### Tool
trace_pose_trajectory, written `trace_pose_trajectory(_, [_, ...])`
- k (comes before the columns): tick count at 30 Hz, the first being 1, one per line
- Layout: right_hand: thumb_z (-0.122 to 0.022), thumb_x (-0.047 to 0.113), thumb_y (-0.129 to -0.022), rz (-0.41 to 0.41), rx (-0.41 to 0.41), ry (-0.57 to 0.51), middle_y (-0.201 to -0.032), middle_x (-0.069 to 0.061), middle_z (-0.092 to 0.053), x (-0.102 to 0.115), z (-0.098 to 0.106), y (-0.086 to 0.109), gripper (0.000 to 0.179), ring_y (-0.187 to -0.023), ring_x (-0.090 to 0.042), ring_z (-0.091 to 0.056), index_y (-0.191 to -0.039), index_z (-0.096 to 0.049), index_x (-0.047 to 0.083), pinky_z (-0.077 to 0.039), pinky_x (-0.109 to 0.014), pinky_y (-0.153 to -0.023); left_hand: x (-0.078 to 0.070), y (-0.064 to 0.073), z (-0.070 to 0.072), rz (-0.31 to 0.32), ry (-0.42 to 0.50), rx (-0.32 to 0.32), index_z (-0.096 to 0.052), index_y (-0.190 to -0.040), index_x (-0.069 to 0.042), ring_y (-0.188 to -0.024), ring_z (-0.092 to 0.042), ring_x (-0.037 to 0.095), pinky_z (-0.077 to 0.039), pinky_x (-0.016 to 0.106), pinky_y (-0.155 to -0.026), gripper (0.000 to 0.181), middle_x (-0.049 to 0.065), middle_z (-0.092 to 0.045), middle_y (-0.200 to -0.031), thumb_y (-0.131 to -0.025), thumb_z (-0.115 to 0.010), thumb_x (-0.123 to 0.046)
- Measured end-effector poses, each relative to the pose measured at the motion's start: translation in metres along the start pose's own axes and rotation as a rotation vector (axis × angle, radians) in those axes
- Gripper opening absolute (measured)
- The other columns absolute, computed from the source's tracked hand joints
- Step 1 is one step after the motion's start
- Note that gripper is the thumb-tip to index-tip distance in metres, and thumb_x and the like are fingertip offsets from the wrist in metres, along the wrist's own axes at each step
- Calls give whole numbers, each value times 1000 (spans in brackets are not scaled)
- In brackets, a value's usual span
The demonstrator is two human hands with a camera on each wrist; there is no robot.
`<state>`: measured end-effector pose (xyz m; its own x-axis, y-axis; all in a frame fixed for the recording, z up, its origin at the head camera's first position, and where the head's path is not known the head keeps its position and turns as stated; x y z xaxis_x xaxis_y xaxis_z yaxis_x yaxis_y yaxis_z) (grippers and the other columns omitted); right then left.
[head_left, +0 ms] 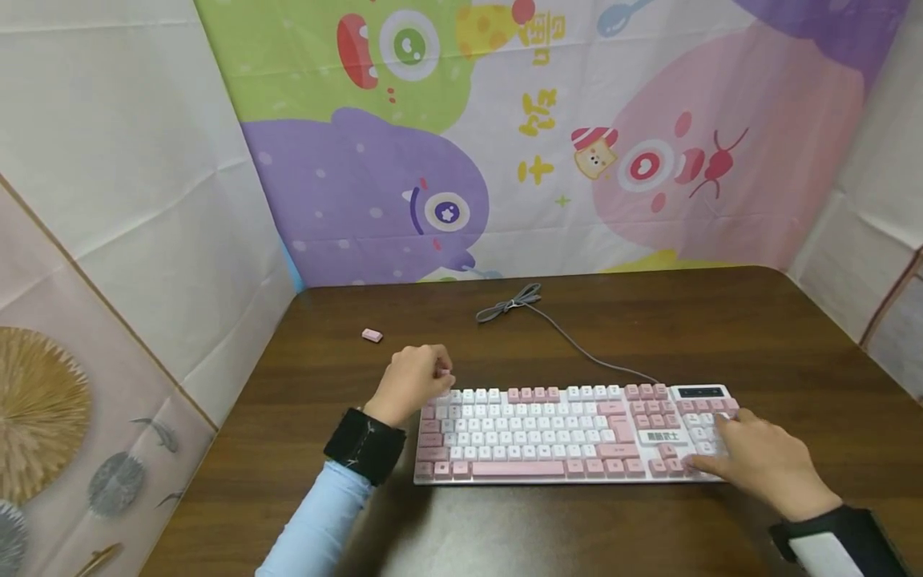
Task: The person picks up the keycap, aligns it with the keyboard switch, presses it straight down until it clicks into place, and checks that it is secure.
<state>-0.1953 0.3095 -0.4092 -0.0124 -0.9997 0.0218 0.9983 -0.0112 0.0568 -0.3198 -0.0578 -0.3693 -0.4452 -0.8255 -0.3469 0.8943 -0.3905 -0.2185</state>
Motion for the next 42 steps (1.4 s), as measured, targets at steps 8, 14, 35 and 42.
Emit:
trace_pose_trajectory(8, [-76, 45, -68, 212, -450, -98, -75, -6, -66, 91, 29, 2, 42, -57, -21, -59, -86, -68, 8, -41, -32, -46, -90, -19, -30, -117, 20, 102, -70, -82, -16, -66, -58, 8, -45, 26, -63, 6, -5, -68, -72, -80, -70, -21])
trace_pose_trajectory(14, [-74, 44, -71, 261, -494, -132, -55, 6, -47, 116, 32, -4, 35, -48, -7, -40, -74, -64, 11, -28, -23, -42, -144, -25, -57, -217, 21, 158, -72, -84, -18, -67, -57, 6, -43, 22, -62, 8, -7, -69, -79, -81, -69, -25])
trace_pose_trajectory(35, [-69, 26, -76, -28, -420, -134, -46, 1, -43, 14, 30, 7, 30, -42, -17, -41, -55, -54, 12, -29, -30, -37, -248, -41, -112, -440, -132, 123, -62, -118, -26, -79, -63, 4, -47, 18, -57, 34, -11, -67, -106, -84, -60, -26])
trace_pose_trajectory(42, [-63, 24, -80, -147, -309, -177, -56, -13, -60, -37, 16, 12, 22, -49, -29, -55, -64, -65, 9, -35, -39, -40, -287, -29, -147, -637, -427, 261, -35, -141, -35, -133, -37, 8, -39, 29, -101, 59, -18, -29, -151, -87, -57, -36])
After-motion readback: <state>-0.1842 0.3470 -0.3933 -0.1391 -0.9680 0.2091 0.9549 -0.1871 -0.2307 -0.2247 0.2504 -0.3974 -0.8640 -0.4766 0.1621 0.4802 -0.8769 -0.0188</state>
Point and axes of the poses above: each hand's wrist, its own y-axis away from the middle knuckle, its own z-axis out of the back of the hand, x = y × z, the point moved 6 cm from there along -y, towards the middle knuckle
